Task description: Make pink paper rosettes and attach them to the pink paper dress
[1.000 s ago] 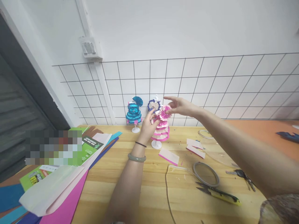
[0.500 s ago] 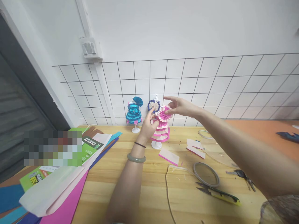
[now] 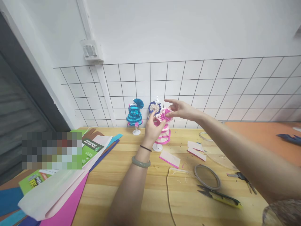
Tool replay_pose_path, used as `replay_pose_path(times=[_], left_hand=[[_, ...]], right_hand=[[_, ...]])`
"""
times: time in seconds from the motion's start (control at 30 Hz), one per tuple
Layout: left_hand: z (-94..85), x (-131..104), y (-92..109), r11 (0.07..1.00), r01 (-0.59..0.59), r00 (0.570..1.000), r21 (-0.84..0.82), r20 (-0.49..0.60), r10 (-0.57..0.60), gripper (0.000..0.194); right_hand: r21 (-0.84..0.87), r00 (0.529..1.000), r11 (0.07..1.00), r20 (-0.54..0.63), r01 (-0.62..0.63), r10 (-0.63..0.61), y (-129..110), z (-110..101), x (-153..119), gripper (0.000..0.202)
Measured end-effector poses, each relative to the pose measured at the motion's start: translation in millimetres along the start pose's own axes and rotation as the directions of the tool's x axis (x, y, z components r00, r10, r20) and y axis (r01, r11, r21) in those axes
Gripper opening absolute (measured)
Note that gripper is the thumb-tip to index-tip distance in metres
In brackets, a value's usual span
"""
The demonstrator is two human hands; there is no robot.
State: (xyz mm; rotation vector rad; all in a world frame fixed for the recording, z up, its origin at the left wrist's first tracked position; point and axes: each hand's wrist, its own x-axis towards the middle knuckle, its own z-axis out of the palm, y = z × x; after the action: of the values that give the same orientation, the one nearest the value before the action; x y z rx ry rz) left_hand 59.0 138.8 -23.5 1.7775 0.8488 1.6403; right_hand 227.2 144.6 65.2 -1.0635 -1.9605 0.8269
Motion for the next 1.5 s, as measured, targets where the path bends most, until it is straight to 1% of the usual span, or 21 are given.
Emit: replay_pose_path(times=[0.17,0.3,0.47,0.57,0.63,0.77,0.87,1.13,1.23,1.43,1.5], left_hand=[[0.5,0.1,0.6,1.000,-0.019,1.000,0.018,-0.015,0.020,0.049],[0.7,-0.2,0.3,1.000,-0.015,1.000,0.020,-0.021,0.015,0.047],[0.8,0.4,-1.2,1.000,-0.024,1.000,0.016,-0.019,0.024,0.046],[0.8,0.8,-1.5,1.000,-0.022,0.999,0.011,-0.025,0.022,0.045],[0.6,0.9,-1.1,1.000,-0.021,0.999,0.011,-0.029,0.022,0.044],[0.0,0.6,0.4,1.000,-0.025,1.000,0.012,-0.011,0.025,0.045],[-0.7,0.5,0.6,0.999,-0.039,0.999,0.011,-0.003,0.039,0.046],[-2.1,1.7,-4.8,0.999,-0.041,0.996,-0.036,0.073,0.044,0.058],[-1.8,1.2,-5.1,0.997,-0.036,0.996,-0.065,0.076,0.041,0.064],[-3.8,0.7,-3.4,0.991,0.019,0.996,-0.135,0.091,-0.007,0.084],[-5.0,1.2,-4.2,0.990,0.031,0.995,-0.137,0.093,-0.018,0.086]], right_hand=[[0.182,0.999,0.982,-0.003,-0.045,0.047,0.6,5.5,-6.0,0.075],[0.312,0.994,0.944,0.008,-0.110,0.113,8.2,9.9,-7.8,0.071],[0.375,0.989,0.916,0.014,-0.142,0.148,15.4,13.1,-7.1,0.067],[0.401,0.987,0.904,0.005,-0.148,0.160,16.8,13.2,-7.3,0.058],[0.408,0.988,0.902,-0.005,-0.140,0.155,17.1,13.2,-8.0,0.056],[0.351,0.995,0.933,-0.031,-0.079,0.096,14.9,16.3,-9.9,0.070],[0.331,0.996,0.943,-0.066,-0.043,0.068,11.7,19.9,-10.3,0.073],[0.308,0.992,0.950,-0.094,-0.048,0.081,12.9,20.9,-8.5,0.072],[0.299,0.992,0.953,-0.096,-0.054,0.086,14.2,21.0,-8.0,0.072],[0.318,0.992,0.946,-0.082,-0.066,0.097,15.5,20.2,-7.7,0.071],[0.330,0.992,0.942,-0.078,-0.068,0.099,16.1,19.0,-7.7,0.071]])
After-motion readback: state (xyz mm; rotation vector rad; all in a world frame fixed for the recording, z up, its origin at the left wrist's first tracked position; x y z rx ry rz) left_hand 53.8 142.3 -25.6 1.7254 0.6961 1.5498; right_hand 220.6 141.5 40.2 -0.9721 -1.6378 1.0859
